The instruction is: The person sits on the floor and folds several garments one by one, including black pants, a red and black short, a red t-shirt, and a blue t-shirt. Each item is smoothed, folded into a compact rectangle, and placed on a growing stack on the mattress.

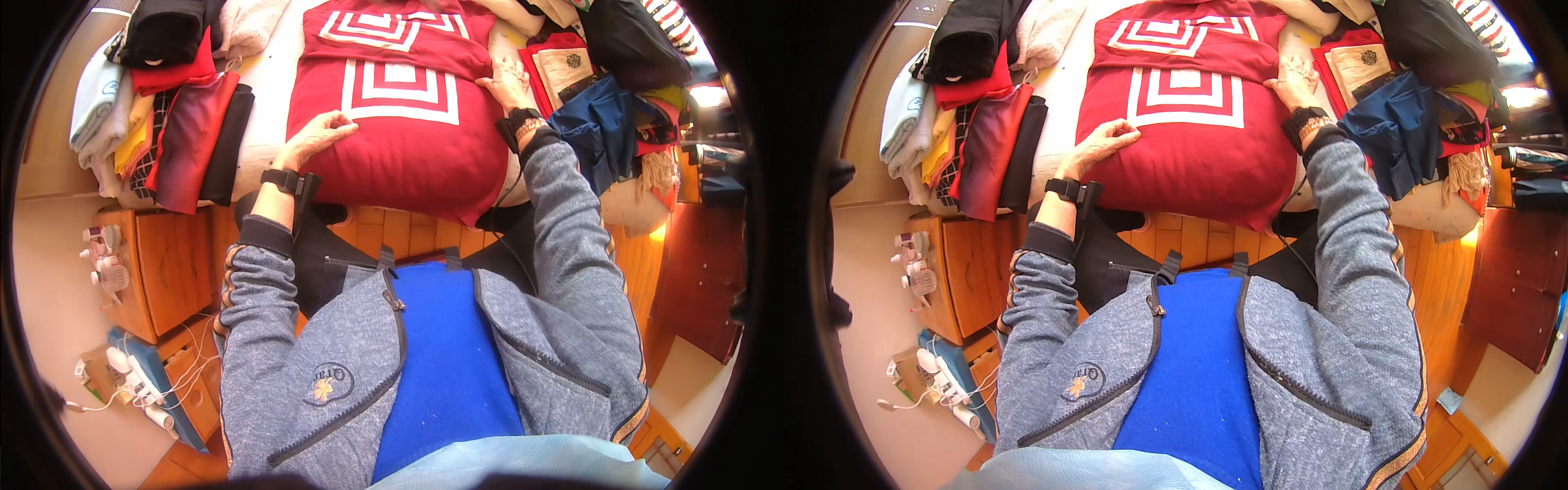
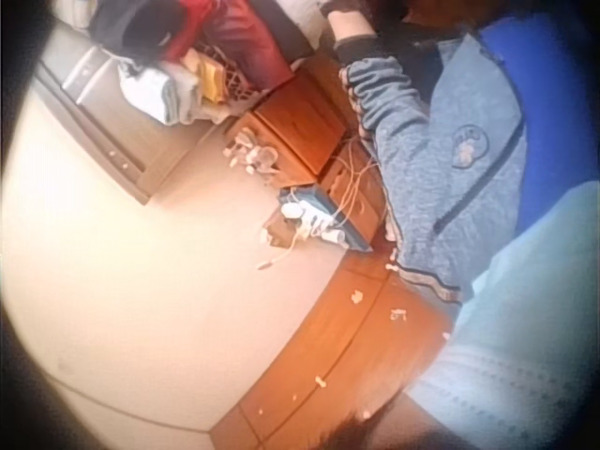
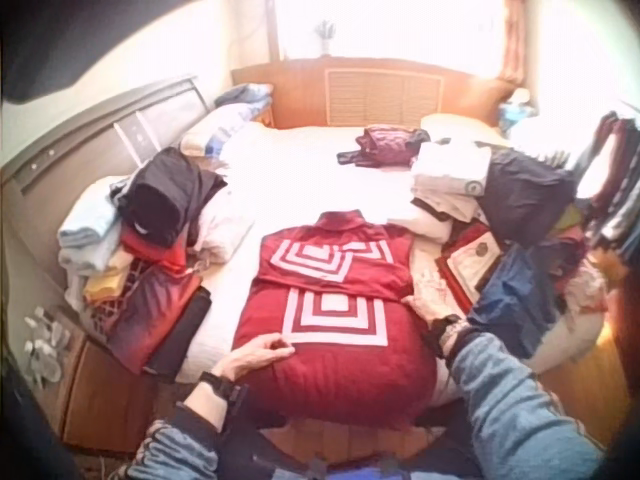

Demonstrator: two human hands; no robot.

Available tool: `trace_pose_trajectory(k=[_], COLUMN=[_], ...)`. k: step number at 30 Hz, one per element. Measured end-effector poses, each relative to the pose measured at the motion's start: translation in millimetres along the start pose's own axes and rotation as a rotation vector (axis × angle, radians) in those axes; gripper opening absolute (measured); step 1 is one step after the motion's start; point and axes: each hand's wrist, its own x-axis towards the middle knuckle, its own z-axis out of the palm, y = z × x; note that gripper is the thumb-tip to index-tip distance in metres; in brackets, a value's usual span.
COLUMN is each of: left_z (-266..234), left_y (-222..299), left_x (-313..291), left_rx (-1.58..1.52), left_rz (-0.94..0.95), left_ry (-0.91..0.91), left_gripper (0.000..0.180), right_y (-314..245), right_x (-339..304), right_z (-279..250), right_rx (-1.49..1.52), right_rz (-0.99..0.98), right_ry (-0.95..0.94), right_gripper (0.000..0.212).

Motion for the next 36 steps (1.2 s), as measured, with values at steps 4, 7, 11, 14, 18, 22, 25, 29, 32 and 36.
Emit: trace_pose_trajectory(k=[4,7,11,14,18,22,25,29,32,36], left_z=[-0.8,-1.1,-2.0,-42.7,-148.2,-205.1,-189.1,-118.0,-82.1,-101.8], left_y=[11.8,35.2,62.7,64.1,25.7,-4.3,1.5,0.3,-25.2,-40.3], left_x=[-3.7,-3.8,1.6,-5.3,-66.3,-114.5,-118.6,-60.8,-29.2,-7.3], left_rx=[-0.150,-0.417,-1.146,-1.047,-0.622,-0.200,1.162,0.588,1.086,0.924], left_rz=[-0.031,-0.144,0.158,0.248,0.218,0.399,0.439,0.379,0.014,-0.014], left_ry=[-0.036,-0.063,-0.298,0.189,0.656,1.584,1.793,0.490,0.074,-0.016], left_gripper=[0.035,0.052,0.054,0.040,0.032,0.027,0.030,0.074,0.127,0.134], right_y=[-23.9,-84.8,-193.2,-228.8,-202.0,-159.0,-155.0,-199.3,-232.9,-252.7], right_x=[-8.7,-0.3,-19.9,-26.9,-0.4,22.6,33.4,54.3,73.7,90.4], right_z=[-30.3,-69.6,-115.9,-125.0,-89.5,-34.5,-9.3,9.4,19.4,29.8], right_rx=[0.150,0.582,1.285,1.057,1.001,0.663,0.653,0.606,0.473,0.247], right_rz=[-0.102,-0.417,-0.742,-0.846,-0.717,-0.380,-0.367,-0.545,-0.523,-0.408], right_ry=[0.141,0.315,-0.038,0.007,-0.099,-0.059,-0.091,0.064,0.013,-0.031], right_gripper=[0.044,0.028,0.030,0.031,0.037,0.043,0.045,0.049,0.051,0.056])
